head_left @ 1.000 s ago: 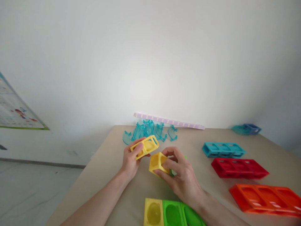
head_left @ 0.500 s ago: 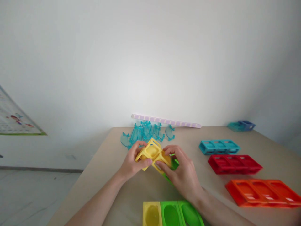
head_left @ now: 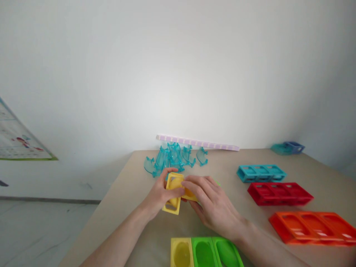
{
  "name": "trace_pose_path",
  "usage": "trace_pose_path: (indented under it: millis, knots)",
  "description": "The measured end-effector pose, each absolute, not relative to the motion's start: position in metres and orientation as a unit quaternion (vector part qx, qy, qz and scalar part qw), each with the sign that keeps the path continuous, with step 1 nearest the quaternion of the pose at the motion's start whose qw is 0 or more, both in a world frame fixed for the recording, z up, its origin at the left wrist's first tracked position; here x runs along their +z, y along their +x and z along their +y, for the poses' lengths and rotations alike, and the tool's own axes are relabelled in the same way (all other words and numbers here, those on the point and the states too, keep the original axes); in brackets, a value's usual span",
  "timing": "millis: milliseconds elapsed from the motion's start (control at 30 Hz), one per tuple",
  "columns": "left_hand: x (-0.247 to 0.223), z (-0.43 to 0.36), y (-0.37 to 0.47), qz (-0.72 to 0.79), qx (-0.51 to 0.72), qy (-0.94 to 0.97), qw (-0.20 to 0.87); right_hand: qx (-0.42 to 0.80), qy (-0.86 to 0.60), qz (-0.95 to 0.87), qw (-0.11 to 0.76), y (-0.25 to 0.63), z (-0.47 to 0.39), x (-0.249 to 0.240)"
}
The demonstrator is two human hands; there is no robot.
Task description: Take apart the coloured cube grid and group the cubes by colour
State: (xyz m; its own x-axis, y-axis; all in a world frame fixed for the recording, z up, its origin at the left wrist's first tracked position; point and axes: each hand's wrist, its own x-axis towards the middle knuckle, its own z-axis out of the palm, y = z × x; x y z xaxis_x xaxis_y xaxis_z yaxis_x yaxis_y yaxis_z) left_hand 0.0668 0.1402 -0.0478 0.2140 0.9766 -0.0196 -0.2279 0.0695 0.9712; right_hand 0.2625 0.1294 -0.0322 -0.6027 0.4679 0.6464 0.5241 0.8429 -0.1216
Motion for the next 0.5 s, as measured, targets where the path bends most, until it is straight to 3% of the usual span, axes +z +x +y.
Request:
trace_pose_path:
  millis: [267,400,500]
  knots:
    - [-0.043,0.138,0.061,0.354,0.550,0.492,0.574,0.073,-0.398,-0.780,0.476,0.267,0.122,-0.026]
    - [-0.041,0.137,0.057,0.340,0.541,0.499,0.585,0.154,-0.430,-0.784,0.421,0.269,0.127,-0.027]
    - [-0.041,0.138,0.057,0.340,0.538,0.499,0.588,0.139,-0.438,-0.791,0.403,0.268,0.129,-0.028]
